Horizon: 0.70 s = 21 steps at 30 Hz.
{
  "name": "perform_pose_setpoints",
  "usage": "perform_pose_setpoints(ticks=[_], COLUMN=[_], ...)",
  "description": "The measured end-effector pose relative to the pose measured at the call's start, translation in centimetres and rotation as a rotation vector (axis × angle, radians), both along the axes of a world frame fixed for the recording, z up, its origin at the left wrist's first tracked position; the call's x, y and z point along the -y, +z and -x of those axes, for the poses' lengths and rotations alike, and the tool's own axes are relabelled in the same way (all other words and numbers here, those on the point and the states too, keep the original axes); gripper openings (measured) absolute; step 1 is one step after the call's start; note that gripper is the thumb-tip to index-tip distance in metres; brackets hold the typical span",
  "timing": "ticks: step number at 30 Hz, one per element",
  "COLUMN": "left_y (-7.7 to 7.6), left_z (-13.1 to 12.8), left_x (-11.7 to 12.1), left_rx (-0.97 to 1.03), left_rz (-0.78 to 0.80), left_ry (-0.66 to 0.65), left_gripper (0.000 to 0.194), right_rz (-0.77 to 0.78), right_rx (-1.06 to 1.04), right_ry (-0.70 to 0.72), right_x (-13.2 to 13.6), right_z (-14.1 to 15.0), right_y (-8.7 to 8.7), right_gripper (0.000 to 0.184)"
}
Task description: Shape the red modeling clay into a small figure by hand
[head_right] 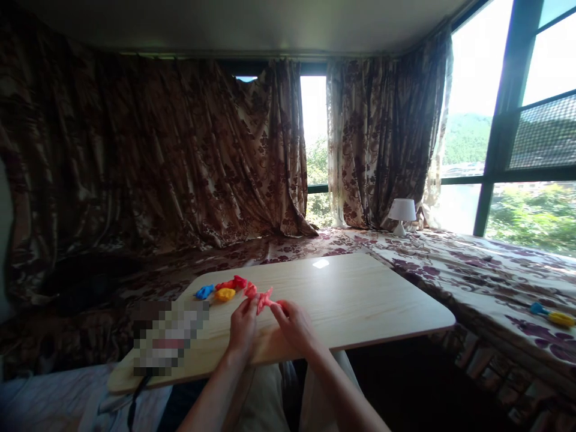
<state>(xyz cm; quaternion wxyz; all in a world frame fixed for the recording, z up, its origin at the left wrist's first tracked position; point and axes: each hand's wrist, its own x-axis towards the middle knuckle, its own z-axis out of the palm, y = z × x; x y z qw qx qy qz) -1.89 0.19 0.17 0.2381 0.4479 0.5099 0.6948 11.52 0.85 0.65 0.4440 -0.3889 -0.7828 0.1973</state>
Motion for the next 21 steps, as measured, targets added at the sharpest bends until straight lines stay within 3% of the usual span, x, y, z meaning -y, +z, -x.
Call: perform_pose_setpoints(ticks=[4,13,17,21], left_y=[-0.2,-0.2,-0.3,-0.2], left_z=[0.1,-0.2,-0.2,-0.1], left_x=[-0.1,0.0,-0.1,0.0], left_rx=[0.055,0.189,0.339,0.347], left_rz=[-0.025,-0.006,-0.003,0.01], left_ry=[-0.025,-0.143,-0.167,-0.182], left_gripper=[0.034,0.035,0.035,0.037], right_rz=[0.064,-0.095,0.01,0.099], right_rx=[-0.043,-0.066,-0.206,-0.237], right_ry=[0.053,-0.004,0.09,0.148], right_x=[-0.3,-0.1,-0.3,-0.7], right_z=[-0.2,-0.3,-0.2,-0.1], right_y=[-0.5,-0.4,-0.5,-1.1], right_gripper=[0.047,0.028,0.025,0.029])
